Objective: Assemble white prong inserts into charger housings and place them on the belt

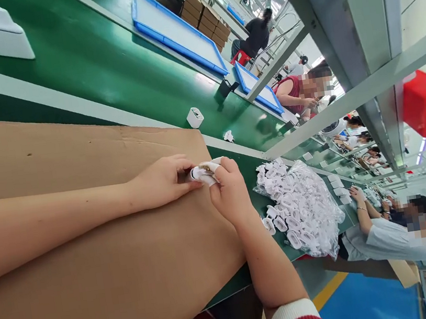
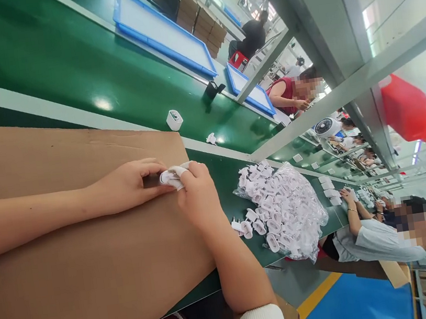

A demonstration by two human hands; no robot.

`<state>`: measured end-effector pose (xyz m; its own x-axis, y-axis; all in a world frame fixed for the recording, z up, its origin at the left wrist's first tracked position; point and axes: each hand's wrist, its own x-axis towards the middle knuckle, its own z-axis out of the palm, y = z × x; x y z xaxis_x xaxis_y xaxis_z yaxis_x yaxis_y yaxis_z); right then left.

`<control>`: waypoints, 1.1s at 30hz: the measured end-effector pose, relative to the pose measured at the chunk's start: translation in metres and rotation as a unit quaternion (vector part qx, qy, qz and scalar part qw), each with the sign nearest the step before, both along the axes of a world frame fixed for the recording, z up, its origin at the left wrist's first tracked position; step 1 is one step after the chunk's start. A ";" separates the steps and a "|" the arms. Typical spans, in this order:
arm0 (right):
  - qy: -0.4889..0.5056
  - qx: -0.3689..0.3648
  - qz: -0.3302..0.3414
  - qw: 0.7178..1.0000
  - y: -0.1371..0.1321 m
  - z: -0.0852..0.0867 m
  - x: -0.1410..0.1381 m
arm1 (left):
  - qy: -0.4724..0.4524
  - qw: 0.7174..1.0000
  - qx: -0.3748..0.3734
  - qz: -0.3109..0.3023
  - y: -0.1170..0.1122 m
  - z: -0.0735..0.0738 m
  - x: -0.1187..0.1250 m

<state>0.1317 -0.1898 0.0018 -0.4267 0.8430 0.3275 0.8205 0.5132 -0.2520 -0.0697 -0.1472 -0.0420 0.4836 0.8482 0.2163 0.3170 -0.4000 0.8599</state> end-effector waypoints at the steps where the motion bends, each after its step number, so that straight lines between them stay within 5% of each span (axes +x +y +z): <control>1: -0.014 -0.001 0.005 1.000 0.002 0.000 -0.001 | -0.003 1.000 0.003 -0.004 0.000 -0.001 0.000; 13: -0.058 -0.051 0.006 0.997 0.021 0.015 -0.009 | 0.014 1.000 -0.012 0.002 0.001 -0.002 0.000; 19: 0.041 -0.050 -0.056 0.996 0.019 0.000 -0.004 | 0.021 0.999 0.005 0.024 0.001 -0.006 0.006; 24: 0.216 -0.175 -0.088 0.957 0.047 -0.003 0.014 | 0.024 0.999 -0.026 0.017 0.003 0.013 0.000; 29: 0.152 -0.136 -0.212 0.956 0.107 -0.002 0.015 | 0.056 0.969 0.040 0.239 0.038 0.043 -0.044; 33: 0.099 -0.170 -0.239 0.951 0.144 -0.007 -0.010 | 0.123 0.930 0.022 0.344 0.092 0.037 -0.092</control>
